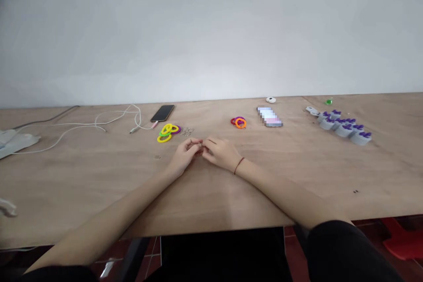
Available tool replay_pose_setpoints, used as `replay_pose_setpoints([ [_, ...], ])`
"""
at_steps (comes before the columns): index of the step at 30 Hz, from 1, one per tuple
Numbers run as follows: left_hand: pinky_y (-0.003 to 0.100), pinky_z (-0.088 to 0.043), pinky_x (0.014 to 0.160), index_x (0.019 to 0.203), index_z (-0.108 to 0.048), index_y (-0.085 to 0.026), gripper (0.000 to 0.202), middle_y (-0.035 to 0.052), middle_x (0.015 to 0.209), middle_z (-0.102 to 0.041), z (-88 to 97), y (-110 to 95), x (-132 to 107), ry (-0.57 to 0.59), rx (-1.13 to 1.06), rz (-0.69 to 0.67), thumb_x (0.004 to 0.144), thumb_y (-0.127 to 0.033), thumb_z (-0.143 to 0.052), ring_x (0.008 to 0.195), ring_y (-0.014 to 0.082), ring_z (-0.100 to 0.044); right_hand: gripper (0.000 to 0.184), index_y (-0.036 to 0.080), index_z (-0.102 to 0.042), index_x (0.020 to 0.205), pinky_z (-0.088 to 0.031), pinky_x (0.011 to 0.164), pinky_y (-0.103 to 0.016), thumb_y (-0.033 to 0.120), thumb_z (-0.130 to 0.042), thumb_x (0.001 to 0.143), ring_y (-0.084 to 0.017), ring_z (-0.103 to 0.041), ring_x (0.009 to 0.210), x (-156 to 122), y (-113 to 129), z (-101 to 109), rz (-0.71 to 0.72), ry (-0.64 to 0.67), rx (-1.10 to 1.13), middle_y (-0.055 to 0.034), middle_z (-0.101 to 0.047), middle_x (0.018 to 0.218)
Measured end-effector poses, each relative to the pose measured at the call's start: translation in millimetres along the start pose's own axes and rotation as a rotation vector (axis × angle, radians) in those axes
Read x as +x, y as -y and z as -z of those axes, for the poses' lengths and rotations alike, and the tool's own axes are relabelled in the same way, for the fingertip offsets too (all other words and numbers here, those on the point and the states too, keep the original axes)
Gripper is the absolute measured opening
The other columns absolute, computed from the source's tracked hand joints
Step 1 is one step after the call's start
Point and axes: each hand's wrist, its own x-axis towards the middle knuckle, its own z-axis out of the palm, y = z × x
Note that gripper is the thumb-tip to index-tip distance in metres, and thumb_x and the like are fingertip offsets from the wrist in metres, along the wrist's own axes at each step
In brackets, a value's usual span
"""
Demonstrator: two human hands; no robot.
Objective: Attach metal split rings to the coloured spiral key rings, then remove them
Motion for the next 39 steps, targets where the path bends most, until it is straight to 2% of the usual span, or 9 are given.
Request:
replay_pose_setpoints([
  [4, 0.032, -0.051, 0.080, 0.087, -0.058, -0.016, 0.018, 0.0031, 0.087, -0.068, -1.1, -1.3, -2.5, 0.015, 0.063, -0.031, 0.072, -0.026, -0.056, 0.087, 0.0181, -0.063, 0.013, 0.018, -0.057, 0.075, -0.034, 0.057, -0.025, 0.019, -0.046, 0.080, -0.014, -0.051, 0.064, -0.1, 4.5, 1.5, -0.002, -0.013, -0.079, -0.0043, -0.060, 0.074],
  [11, 0.032, -0.050, 0.084, 0.094, -0.056, -0.016, 0.033, 0.0067, 0.096, -0.068, -2.9, -2.2, -5.5, 0.109, -0.074, -0.014, 0.071, -0.037, -0.065, 0.093, 0.0194, -0.063, 0.013, 0.018, -0.057, 0.077, -0.034, 0.059, -0.025, 0.017, -0.045, 0.080, -0.014, -0.052, 0.064, -1.3, 5.6, 3.8, -0.023, -0.101, -0.062, -0.0033, -0.060, 0.073],
  [21, 0.034, -0.051, 0.083, 0.096, -0.058, -0.015, 0.031, 0.0072, 0.096, -0.069, -4.4, -3.7, -4.3, 0.086, -0.072, -0.004, 0.073, -0.035, -0.063, 0.093, 0.0200, -0.064, 0.013, 0.018, -0.058, 0.074, -0.033, 0.057, -0.025, 0.019, -0.046, 0.079, -0.013, -0.052, 0.061, -1.3, 2.6, 2.1, -0.093, -0.117, -0.048, -0.0023, -0.062, 0.070],
  [26, 0.033, -0.052, 0.082, 0.093, -0.058, -0.015, 0.023, 0.0059, 0.092, -0.069, -2.0, 0.7, -1.5, 0.019, 0.019, -0.057, 0.074, -0.028, -0.059, 0.090, 0.0192, -0.064, 0.013, 0.019, -0.058, 0.075, -0.036, 0.059, -0.026, 0.018, -0.045, 0.081, -0.014, -0.054, 0.065, 2.7, 3.9, 1.9, -0.035, -0.068, -0.036, -0.0034, -0.063, 0.076],
  [30, 0.034, -0.052, 0.080, 0.090, -0.055, -0.014, 0.021, 0.0074, 0.092, -0.068, 13.9, -8.5, 5.7, -0.057, 0.107, -0.178, 0.073, -0.025, -0.057, 0.085, 0.0188, -0.065, 0.019, 0.018, -0.055, 0.099, -0.041, 0.072, -0.027, 0.017, -0.043, 0.084, -0.018, -0.056, 0.086, 8.8, 3.1, -2.5, 0.030, -0.034, 0.048, -0.0071, -0.062, 0.098],
  [32, 0.035, -0.052, 0.080, 0.090, -0.053, -0.014, 0.020, 0.0076, 0.092, -0.067, 27.6, -17.7, 11.2, -0.141, 0.120, -0.266, 0.074, -0.026, -0.055, 0.081, 0.0174, -0.066, 0.023, 0.017, -0.052, 0.105, -0.042, 0.077, -0.030, 0.019, -0.044, 0.084, -0.020, -0.054, 0.092, 14.8, 4.0, -10.7, 0.029, -0.009, 0.056, -0.0091, -0.060, 0.101],
  [35, 0.034, -0.052, 0.079, 0.088, -0.052, -0.014, 0.017, 0.0074, 0.089, -0.066, 50.3, -29.4, 20.7, -0.285, 0.161, -0.329, 0.075, -0.026, -0.055, 0.078, 0.0159, -0.066, 0.021, 0.015, -0.053, 0.102, -0.041, 0.083, -0.035, 0.025, -0.046, 0.084, -0.023, -0.052, 0.095, 30.8, 12.1, -32.5, 0.122, 0.103, 0.045, -0.0106, -0.060, 0.098],
  [39, 0.032, -0.055, 0.071, 0.087, -0.051, -0.015, 0.019, 0.0085, 0.091, -0.066, 71.3, -32.5, 31.0, -0.409, 0.158, -0.317, 0.072, -0.025, -0.057, 0.075, 0.0166, -0.066, 0.035, 0.013, -0.049, 0.110, -0.036, 0.094, -0.037, 0.035, -0.051, 0.082, -0.024, -0.045, 0.111, 62.2, 33.0, -69.3, 0.248, 0.204, 0.145, -0.0140, -0.054, 0.115],
])
